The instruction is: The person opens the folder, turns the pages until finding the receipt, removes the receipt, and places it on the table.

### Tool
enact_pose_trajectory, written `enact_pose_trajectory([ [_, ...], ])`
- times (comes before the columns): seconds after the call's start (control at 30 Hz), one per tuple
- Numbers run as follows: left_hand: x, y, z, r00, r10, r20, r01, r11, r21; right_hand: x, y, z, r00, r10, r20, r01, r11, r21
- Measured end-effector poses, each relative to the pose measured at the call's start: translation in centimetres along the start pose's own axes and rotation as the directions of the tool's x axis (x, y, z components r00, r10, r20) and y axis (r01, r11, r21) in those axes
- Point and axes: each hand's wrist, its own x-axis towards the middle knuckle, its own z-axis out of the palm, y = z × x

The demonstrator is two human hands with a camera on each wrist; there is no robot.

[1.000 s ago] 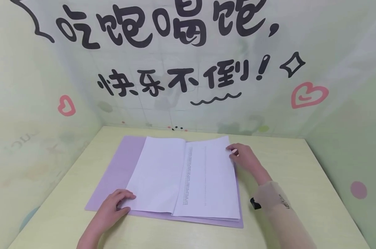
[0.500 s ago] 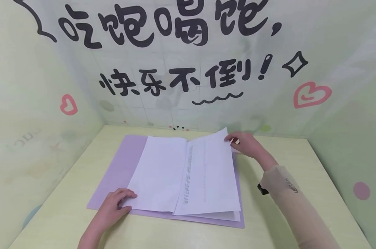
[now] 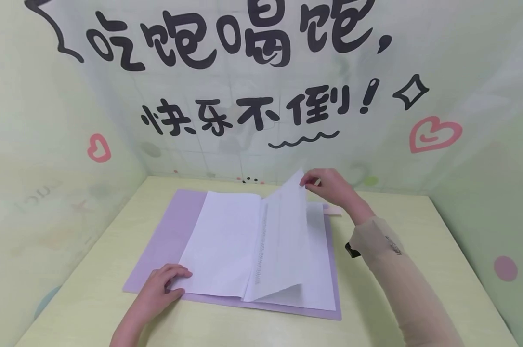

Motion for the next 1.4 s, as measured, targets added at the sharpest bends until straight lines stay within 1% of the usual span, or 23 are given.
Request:
enact_pose_trajectory([
  [0.23,-0.2,0.0,-0.1,1.000,-0.006,-0.002,0.006,1.000,0.006,2.2,-2.1,0.1,1.000,-0.023,0.009,0.023,0.998,0.053],
  [0.43,-0.1,0.0,-0.1,1.000,-0.001,-0.005,0.001,1.000,0.000,3.7,-3.3,0.6,0.999,-0.034,-0.019,0.036,0.997,0.066],
  [0.57,0.0,0.0,0.0,1.000,0.009,-0.012,-0.009,1.000,-0.001,4.5,-4.1,1.1,0.998,-0.044,-0.037,0.048,0.995,0.090],
  [0.67,0.0,0.1,0.0,1.000,0.014,-0.014,-0.014,1.000,-0.006,5.1,-4.7,1.4,0.999,-0.034,-0.042,0.038,0.992,0.118],
  [0.8,0.0,0.2,-0.1,1.000,0.010,-0.013,-0.010,1.000,-0.010,6.0,-5.4,2.1,0.999,-0.017,-0.042,0.023,0.987,0.162],
  [0.93,0.0,0.1,-0.1,1.000,-0.007,-0.003,0.007,1.000,-0.006,7.0,-6.2,3.0,0.999,-0.007,-0.050,0.018,0.978,0.209],
  [1.03,-0.1,-0.1,0.0,1.000,0.004,-0.014,-0.004,1.000,-0.002,7.5,-6.8,3.8,0.998,-0.001,-0.057,0.015,0.971,0.239],
  [1.1,-0.2,-0.2,0.1,0.999,0.023,-0.032,-0.023,1.000,0.003,7.7,-7.1,4.3,0.998,0.000,-0.062,0.016,0.966,0.256],
  [1.2,-0.3,-0.3,0.2,0.997,0.047,-0.059,-0.047,0.999,0.009,7.9,-7.6,4.8,0.999,0.004,-0.046,0.009,0.961,0.275],
  [1.4,-0.2,-0.2,0.2,0.997,0.043,-0.065,-0.042,0.999,0.016,8.4,-8.6,5.1,0.999,-0.014,0.046,-0.001,0.947,0.320],
])
